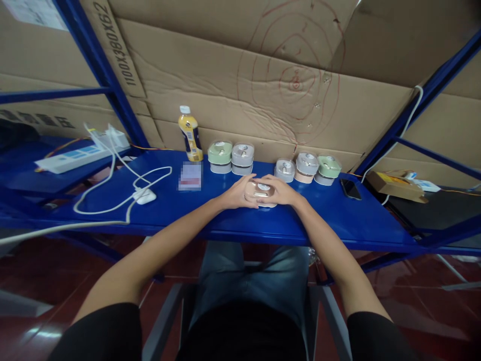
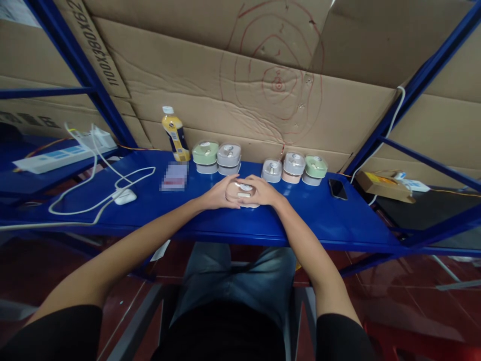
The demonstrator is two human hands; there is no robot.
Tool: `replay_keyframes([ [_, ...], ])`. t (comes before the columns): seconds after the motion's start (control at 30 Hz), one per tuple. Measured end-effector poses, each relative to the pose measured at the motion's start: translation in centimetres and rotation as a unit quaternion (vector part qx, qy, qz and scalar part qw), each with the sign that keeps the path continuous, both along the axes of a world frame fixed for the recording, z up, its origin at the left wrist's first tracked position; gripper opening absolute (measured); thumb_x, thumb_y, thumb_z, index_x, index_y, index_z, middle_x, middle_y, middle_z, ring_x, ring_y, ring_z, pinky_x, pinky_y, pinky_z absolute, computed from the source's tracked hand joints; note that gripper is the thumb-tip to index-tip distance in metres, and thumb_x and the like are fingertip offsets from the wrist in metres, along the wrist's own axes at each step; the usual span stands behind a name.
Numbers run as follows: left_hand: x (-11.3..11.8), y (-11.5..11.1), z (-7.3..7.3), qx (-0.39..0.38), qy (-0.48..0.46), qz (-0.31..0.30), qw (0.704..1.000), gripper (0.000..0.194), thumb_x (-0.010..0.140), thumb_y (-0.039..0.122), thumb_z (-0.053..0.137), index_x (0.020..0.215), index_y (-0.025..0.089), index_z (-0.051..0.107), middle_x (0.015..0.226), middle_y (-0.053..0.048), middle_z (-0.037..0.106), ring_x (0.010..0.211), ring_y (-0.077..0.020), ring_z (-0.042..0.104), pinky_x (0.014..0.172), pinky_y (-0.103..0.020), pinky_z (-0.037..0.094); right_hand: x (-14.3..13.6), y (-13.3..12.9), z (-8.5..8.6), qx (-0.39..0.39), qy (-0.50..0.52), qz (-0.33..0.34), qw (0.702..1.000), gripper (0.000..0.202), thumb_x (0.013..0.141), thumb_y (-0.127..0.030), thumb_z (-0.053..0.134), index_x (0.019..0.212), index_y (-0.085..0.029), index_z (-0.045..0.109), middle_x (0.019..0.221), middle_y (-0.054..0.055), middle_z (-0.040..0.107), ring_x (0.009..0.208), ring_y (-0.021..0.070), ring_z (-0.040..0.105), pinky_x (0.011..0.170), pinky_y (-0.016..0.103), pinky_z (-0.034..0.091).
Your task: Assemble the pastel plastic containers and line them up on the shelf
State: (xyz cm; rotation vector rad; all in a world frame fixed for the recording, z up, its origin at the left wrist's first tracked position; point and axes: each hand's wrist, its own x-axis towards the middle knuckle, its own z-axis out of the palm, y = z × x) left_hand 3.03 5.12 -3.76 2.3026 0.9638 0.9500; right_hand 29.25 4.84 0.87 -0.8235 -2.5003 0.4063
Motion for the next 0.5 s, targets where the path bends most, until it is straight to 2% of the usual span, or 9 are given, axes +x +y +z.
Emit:
replay_keyframes([
  [0.13,-0.1,0.1,-0.1,-0.002,0.007,0.009,1.0,0.128,0.061,0.064,0.1,0.165,0.019,0.041,0.17,-0.024,0.046,0.157,-0.0456,0.047,0.13,-0.06,0.04,0.1,-0.7,-0.3,0.007,0.001,-0.012,1.0,0.083,0.091,-0.06,0.081,0.163,-0.027,0.057,0.139,0.013,0.063,0.127,0.0306,0.066,0.114,0.049,0.052],
  [0.33,-0.3,0.3,0.1,-0.01,-0.003,0.0,1.0,0.131,0.059,0.064,0.101,0.166,0.019,0.04,0.169,-0.022,0.049,0.154,-0.0449,0.051,0.128,-0.059,0.043,-0.4,-1.1,0.3,0.009,-0.051,-0.049,0.997,0.08,0.095,-0.064,0.075,0.164,-0.029,0.055,0.126,0.011,0.066,0.115,0.0294,0.069,0.104,0.046,0.056],
  [0.5,-0.4,0.2,0.4,-0.015,-0.011,-0.008,1.0,0.134,0.056,0.064,0.102,0.166,0.018,0.04,0.167,-0.024,0.051,0.152,-0.0462,0.053,0.126,-0.061,0.044,-0.6,-1.8,0.8,0.031,-0.084,-0.075,0.993,0.08,0.095,-0.065,0.074,0.164,-0.028,0.055,0.133,0.013,0.065,0.118,0.0305,0.068,0.099,0.042,0.056],
])
